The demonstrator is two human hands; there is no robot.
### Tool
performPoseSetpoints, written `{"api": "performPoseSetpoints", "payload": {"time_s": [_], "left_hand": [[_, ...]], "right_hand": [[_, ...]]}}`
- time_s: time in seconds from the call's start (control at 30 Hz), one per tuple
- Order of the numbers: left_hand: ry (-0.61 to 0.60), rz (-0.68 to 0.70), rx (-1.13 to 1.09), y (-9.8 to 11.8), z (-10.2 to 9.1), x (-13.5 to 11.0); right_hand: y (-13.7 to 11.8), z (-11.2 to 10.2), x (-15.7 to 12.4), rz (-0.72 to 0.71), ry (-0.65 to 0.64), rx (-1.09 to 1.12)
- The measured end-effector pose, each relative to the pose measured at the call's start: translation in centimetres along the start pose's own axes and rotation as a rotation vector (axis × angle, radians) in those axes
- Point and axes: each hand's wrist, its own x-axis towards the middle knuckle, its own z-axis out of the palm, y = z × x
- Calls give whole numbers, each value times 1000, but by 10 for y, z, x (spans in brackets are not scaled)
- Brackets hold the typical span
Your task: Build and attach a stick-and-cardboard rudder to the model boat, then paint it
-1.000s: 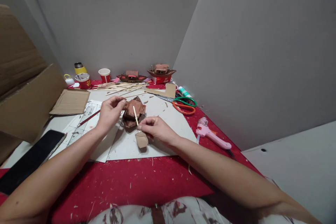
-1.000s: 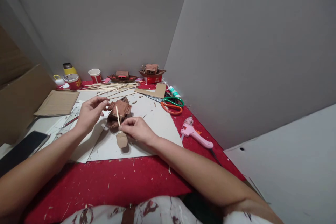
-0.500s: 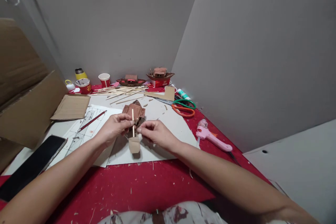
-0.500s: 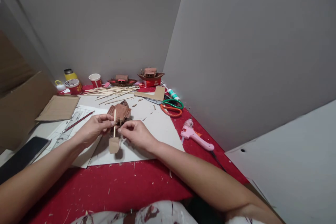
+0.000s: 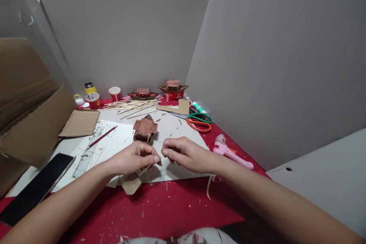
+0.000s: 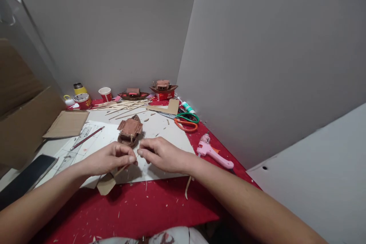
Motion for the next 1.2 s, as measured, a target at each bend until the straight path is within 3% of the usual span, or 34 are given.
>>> {"api": "performPoseSetpoints", "payload": {"time_s": [0.27,0.47,0.7,0.93,1.2], "left_hand": [[14,23,257,7,8,-5],[-44,44,466,11,6,-7],[-26,137,727,10,8,-1],[98,201,986,13,11,8],[12,117,791,12,9,11]], "right_hand": [[-10,-5,-2,-53,-223,-364],[-16,-5,-2,-61,-365,-485],[-15,-2,-2,-24,-361,-625],[-7,0,-3,8,-250,-706],[-7,-8,-4,30,-326,-647]]}}
